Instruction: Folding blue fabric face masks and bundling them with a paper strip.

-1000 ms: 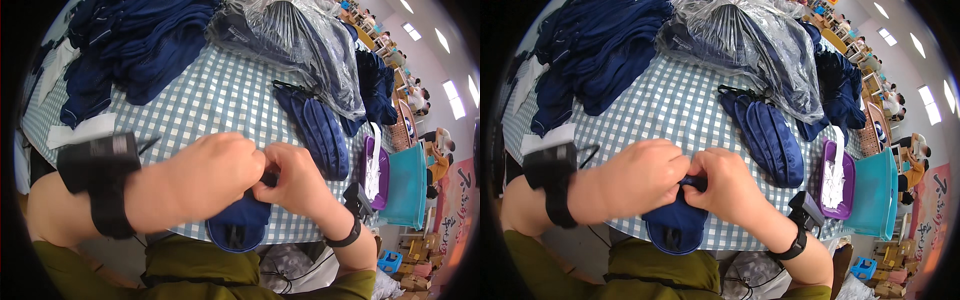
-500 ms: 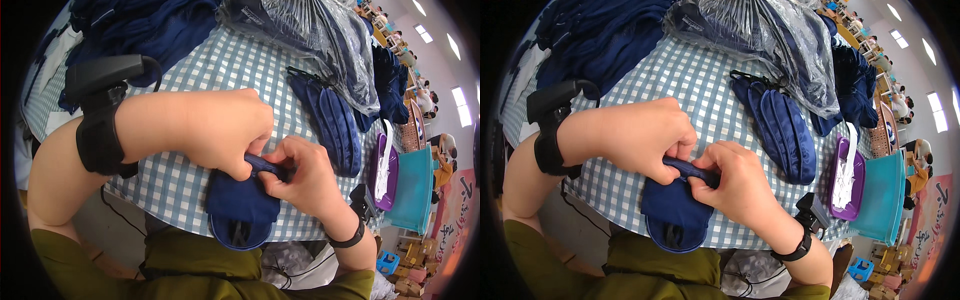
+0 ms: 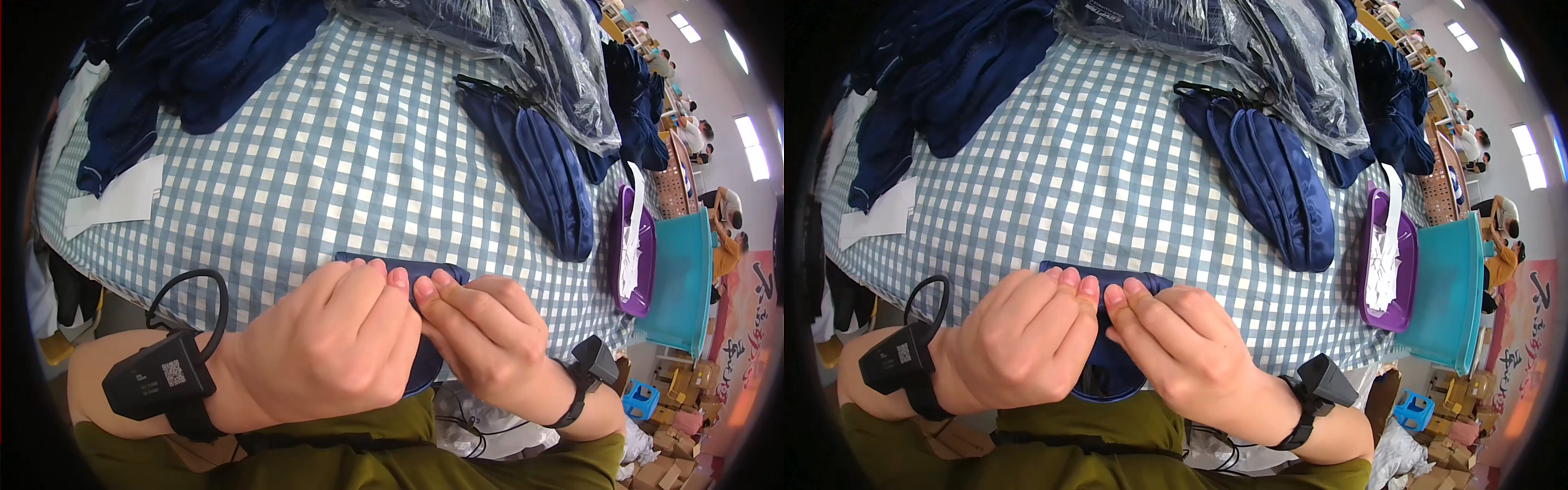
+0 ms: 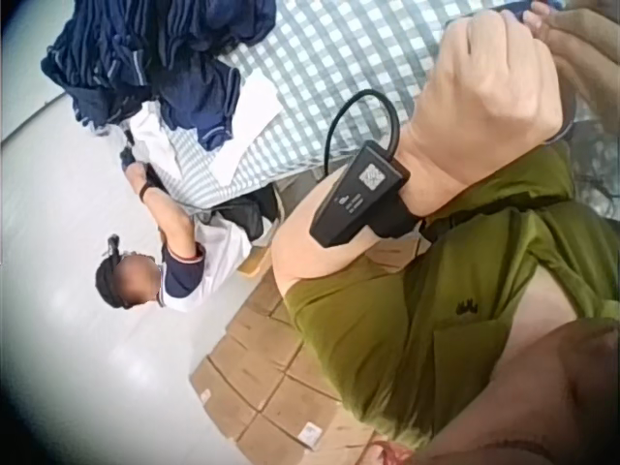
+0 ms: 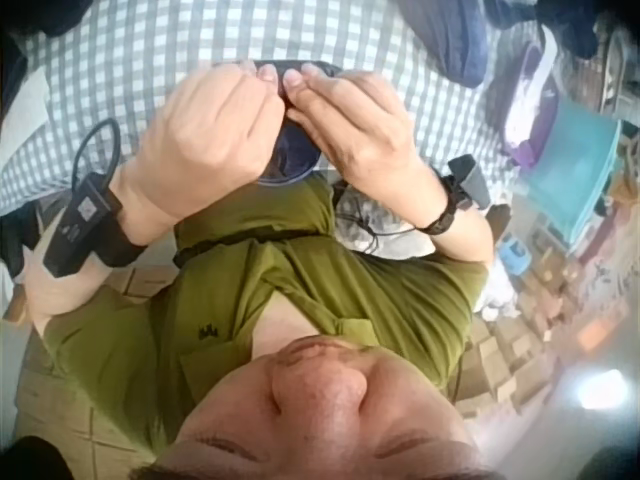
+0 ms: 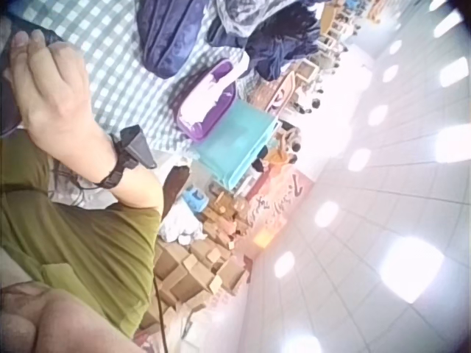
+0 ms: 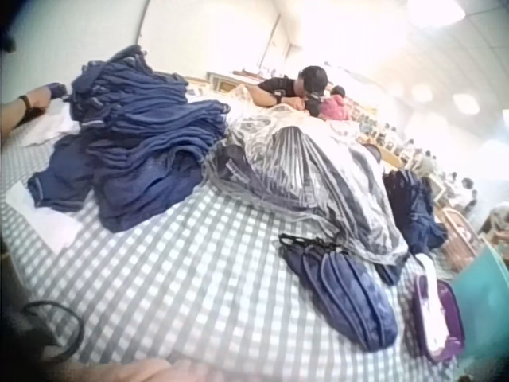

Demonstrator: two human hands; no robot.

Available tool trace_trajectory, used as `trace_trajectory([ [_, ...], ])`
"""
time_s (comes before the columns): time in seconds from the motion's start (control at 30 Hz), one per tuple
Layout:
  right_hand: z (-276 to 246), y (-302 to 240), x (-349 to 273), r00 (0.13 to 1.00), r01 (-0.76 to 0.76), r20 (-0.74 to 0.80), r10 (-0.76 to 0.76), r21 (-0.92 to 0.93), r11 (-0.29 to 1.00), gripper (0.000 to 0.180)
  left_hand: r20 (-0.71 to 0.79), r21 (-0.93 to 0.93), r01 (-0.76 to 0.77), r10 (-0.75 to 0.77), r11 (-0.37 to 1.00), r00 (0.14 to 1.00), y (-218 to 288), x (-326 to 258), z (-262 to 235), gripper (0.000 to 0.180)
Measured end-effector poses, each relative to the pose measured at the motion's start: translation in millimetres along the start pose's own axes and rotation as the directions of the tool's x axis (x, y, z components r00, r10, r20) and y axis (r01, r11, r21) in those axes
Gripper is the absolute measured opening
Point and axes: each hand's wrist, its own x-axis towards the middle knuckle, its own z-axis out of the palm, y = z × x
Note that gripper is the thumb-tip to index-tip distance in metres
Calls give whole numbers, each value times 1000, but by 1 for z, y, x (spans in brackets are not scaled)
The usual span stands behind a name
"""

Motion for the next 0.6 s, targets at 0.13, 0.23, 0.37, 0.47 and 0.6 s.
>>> trace_trajectory([
  [0.13, -8, 4, 10, 972, -234, 79, 222, 206, 950, 18, -61, 163, -69, 80, 984, 995, 6, -6, 6, 14],
  [0.23, -3, 15, 14, 898, -440, 207, 389, 424, 791, 17, 5, 223, -90, 91, 971, 996, 12, -12, 5, 23],
  [0.37, 0, 13, 11, 915, -402, 151, 373, 413, 818, 16, 112, 88, -46, 36, 995, 993, 13, -6, -16, 28],
  [0.47, 1, 9, 12, 936, -346, 99, 337, 421, 838, 17, 222, -36, 82, -72, 996, 972, -2, 22, -41, 19],
  [0.6, 1, 12, 9, 931, -362, 114, 346, 386, 848, 18, 582, -283, 210, -6, 936, 813, -52, 72, -29, 13],
])
